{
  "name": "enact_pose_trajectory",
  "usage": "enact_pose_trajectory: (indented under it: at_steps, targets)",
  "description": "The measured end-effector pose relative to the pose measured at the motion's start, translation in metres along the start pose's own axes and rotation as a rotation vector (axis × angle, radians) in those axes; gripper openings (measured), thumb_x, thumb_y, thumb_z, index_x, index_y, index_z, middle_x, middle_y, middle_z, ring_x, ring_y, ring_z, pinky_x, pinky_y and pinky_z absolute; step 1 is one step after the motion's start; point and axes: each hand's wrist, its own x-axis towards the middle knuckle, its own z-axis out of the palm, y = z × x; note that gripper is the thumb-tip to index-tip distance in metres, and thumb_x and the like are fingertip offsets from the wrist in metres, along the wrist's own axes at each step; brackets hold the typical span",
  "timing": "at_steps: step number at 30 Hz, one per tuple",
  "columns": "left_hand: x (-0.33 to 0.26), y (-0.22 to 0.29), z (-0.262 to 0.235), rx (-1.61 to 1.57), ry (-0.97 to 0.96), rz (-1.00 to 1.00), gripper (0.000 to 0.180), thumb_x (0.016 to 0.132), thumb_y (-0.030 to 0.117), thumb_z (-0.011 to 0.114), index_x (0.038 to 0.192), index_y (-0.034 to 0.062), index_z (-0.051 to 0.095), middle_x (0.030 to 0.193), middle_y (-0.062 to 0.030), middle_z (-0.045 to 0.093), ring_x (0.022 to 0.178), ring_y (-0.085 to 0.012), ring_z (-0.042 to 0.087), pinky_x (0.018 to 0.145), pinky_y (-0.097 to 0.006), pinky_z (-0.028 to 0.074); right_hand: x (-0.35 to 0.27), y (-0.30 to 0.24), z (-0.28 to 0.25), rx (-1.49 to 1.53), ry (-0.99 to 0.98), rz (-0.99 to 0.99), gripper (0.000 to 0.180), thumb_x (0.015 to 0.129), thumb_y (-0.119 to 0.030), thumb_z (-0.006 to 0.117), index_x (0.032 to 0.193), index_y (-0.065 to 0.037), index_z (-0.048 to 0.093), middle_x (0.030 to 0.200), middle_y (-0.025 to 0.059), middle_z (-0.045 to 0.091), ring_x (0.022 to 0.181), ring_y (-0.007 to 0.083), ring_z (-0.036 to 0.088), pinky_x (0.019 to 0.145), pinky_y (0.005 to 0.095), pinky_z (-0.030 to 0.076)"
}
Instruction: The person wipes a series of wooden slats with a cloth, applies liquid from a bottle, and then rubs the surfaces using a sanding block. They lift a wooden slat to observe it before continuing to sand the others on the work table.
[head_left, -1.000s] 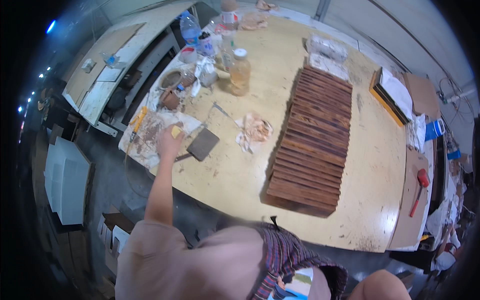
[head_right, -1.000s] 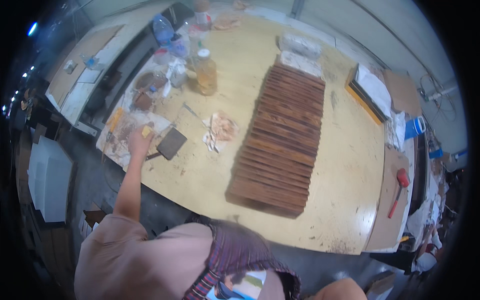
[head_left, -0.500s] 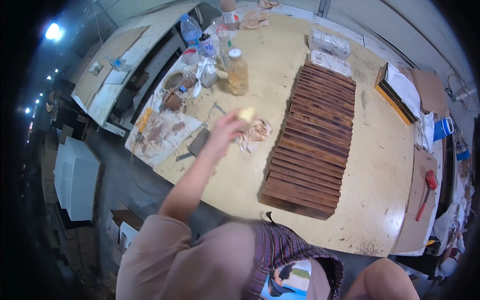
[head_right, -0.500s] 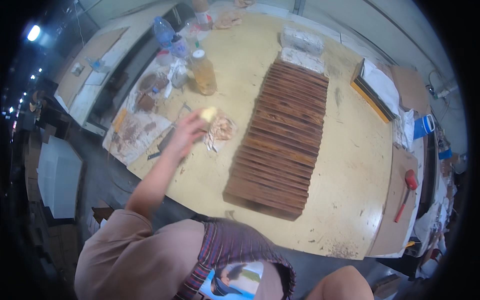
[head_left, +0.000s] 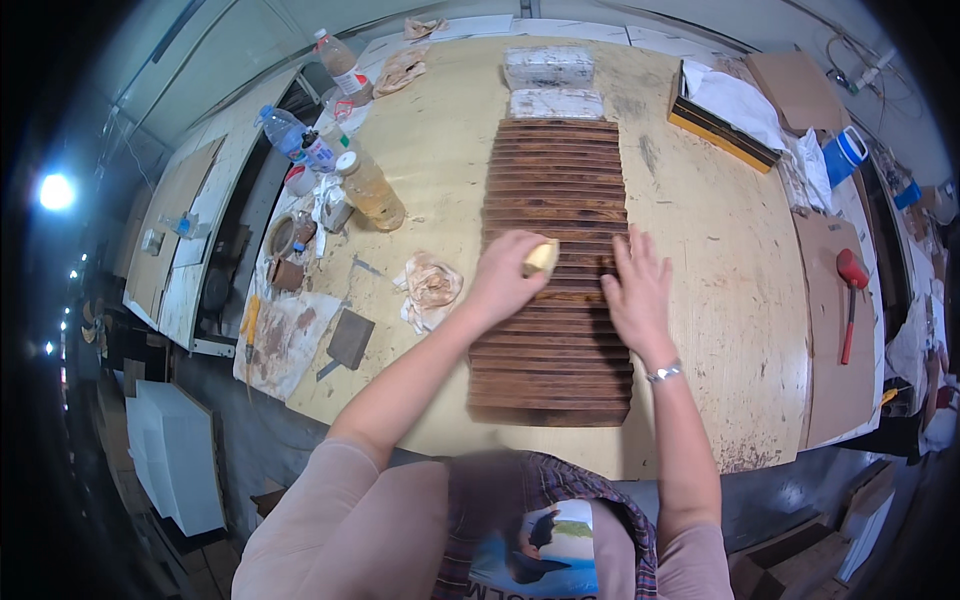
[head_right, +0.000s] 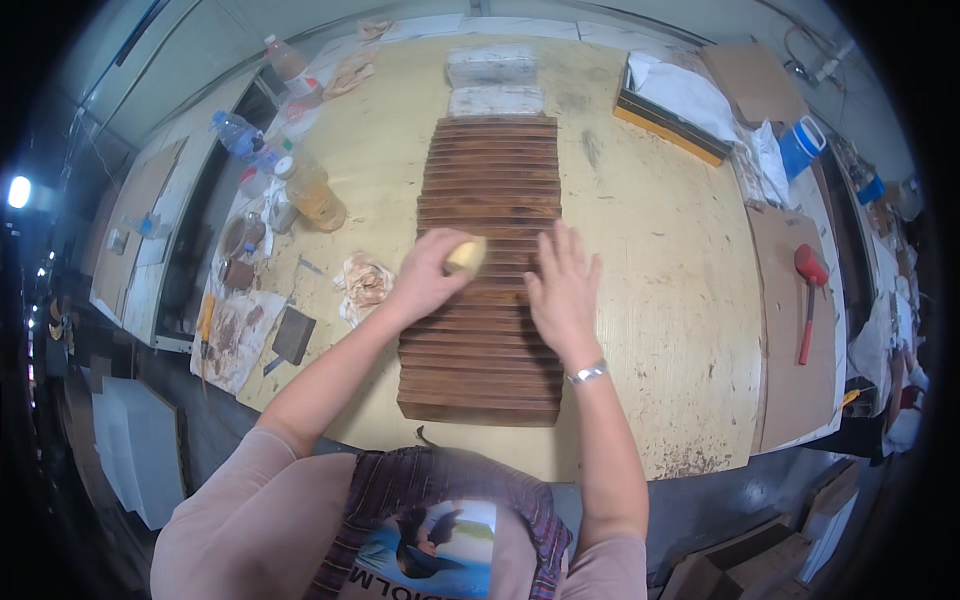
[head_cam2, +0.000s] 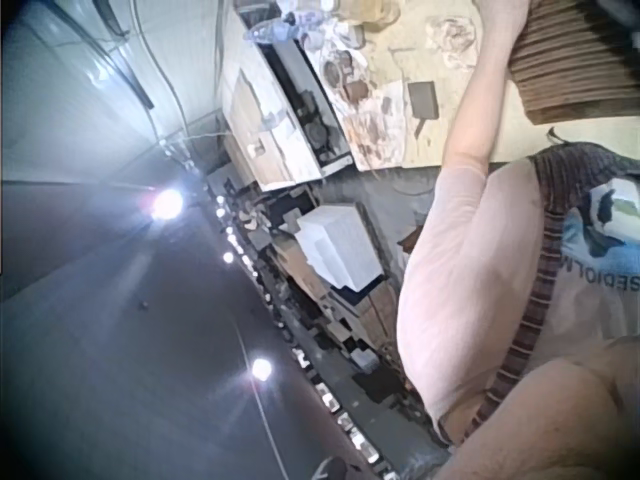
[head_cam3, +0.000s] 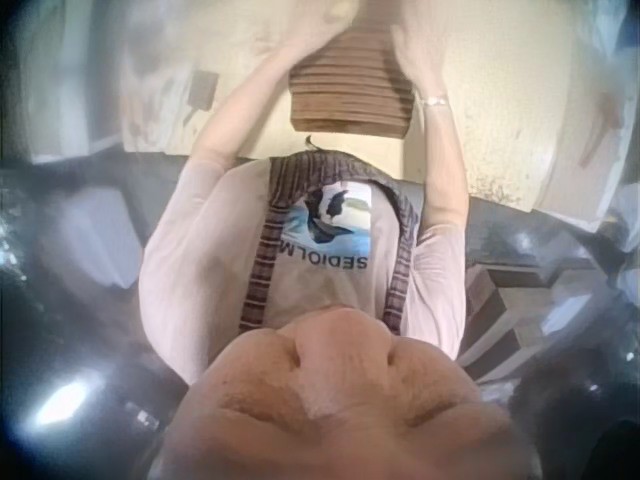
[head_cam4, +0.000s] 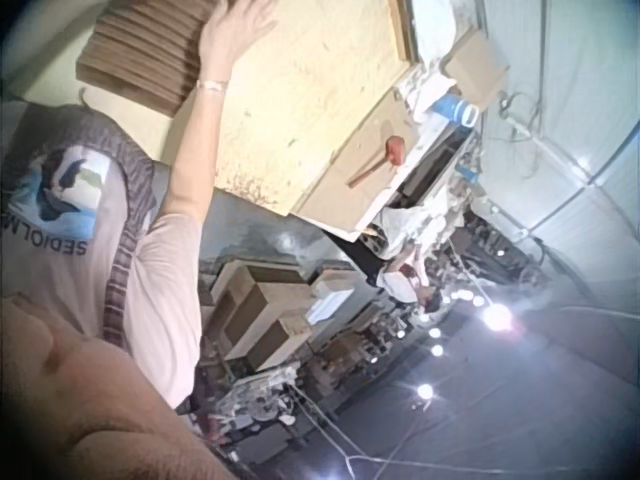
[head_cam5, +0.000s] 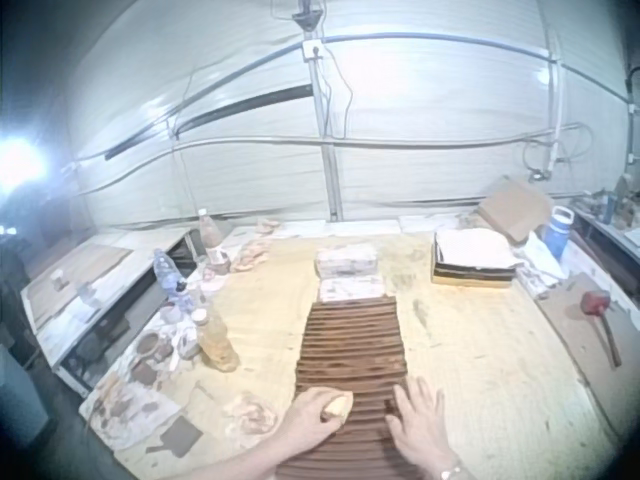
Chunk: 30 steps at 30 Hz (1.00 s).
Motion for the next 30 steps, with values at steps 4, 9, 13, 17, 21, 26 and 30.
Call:
enact_pose_trajectory:
  at_steps: [4, 9, 13, 17, 21, 26, 30]
  targets:
    - [0.019, 0.036, 0.002, 0.063, -0.245, 0.099, 0.044, 0.078, 0.013, 0.072, 0.12, 0.0042, 0.064, 0.126, -0.0136, 0.058, 0.118, -0.0328, 0.054, 0.1, -0.042, 0.047, 0.0, 0.016, 0.051, -0.074, -0.064, -0.026, 0.062, 0.1, -0.029, 0.053, 0.155, -0.009, 0.033, 0.166, 0.0067, 0.022, 0.153, 0.025, 0.02, 0.122, 0.0571, 0.014]
    - [0.007, 0.025, -0.059, 0.372, -0.222, -0.311, 0.042, 0.076, 0.012, 0.072, 0.117, 0.0041, 0.064, 0.124, -0.0139, 0.059, 0.119, -0.0309, 0.055, 0.102, -0.042, 0.047, -0.003, 0.02, 0.06, -0.04, -0.061, -0.004, 0.063, 0.1, -0.031, 0.052, 0.154, -0.006, 0.033, 0.165, 0.0085, 0.026, 0.152, 0.0245, 0.023, 0.121, 0.0553, 0.019]
    - [-0.013, -0.002, -0.065, 0.358, -0.069, -0.287, 0.041, 0.074, 0.009, 0.071, 0.114, 0.0043, 0.065, 0.12, -0.0144, 0.061, 0.117, -0.032, 0.057, 0.101, -0.042, 0.047, -0.001, 0.017, 0.06, -0.041, -0.065, 0.007, 0.063, 0.1, -0.029, 0.051, 0.155, -0.007, 0.031, 0.165, 0.0084, 0.025, 0.153, 0.0241, 0.021, 0.122, 0.0543, 0.018]
    - [-0.022, -0.01, -0.054, 0.19, -0.058, -0.178, 0.04, 0.072, 0.007, 0.072, 0.111, 0.0044, 0.067, 0.117, -0.0142, 0.062, 0.113, -0.0334, 0.057, 0.099, -0.042, 0.048, 0.001, 0.014, 0.056, -0.07, -0.127, 0.03, 0.065, 0.1, -0.029, 0.053, 0.156, -0.009, 0.029, 0.166, 0.0073, 0.022, 0.153, 0.0253, 0.019, 0.121, 0.0559, 0.018]
    - [-0.016, 0.0, -0.06, 0.479, -0.001, -0.423, 0.039, 0.073, 0.007, 0.072, 0.112, 0.0052, 0.067, 0.118, -0.0143, 0.061, 0.114, -0.0332, 0.056, 0.101, -0.041, 0.047, 0.002, 0.013, 0.055, -0.082, -0.11, 0.033, 0.064, 0.1, -0.029, 0.052, 0.156, -0.008, 0.03, 0.165, 0.0078, 0.024, 0.153, 0.0251, 0.02, 0.121, 0.0556, 0.019]
    - [-0.009, 0.005, -0.063, 0.209, -0.101, -0.052, 0.039, 0.074, 0.006, 0.071, 0.112, 0.0058, 0.067, 0.122, -0.0127, 0.061, 0.117, -0.0318, 0.056, 0.102, -0.042, 0.046, 0.0, 0.013, 0.057, -0.105, -0.081, 0.015, 0.063, 0.1, -0.03, 0.051, 0.155, -0.006, 0.032, 0.165, 0.0086, 0.026, 0.152, 0.0247, 0.023, 0.121, 0.055, 0.021]
    - [-0.013, -0.005, -0.057, 0.261, -0.092, -0.113, 0.041, 0.073, 0.004, 0.069, 0.114, 0.0045, 0.066, 0.121, -0.0137, 0.062, 0.116, -0.0339, 0.055, 0.102, -0.042, 0.046, 0.001, 0.012, 0.056, -0.118, -0.1, 0.016, 0.063, 0.1, -0.03, 0.051, 0.155, -0.007, 0.032, 0.165, 0.0085, 0.025, 0.152, 0.0243, 0.022, 0.121, 0.0556, 0.021]
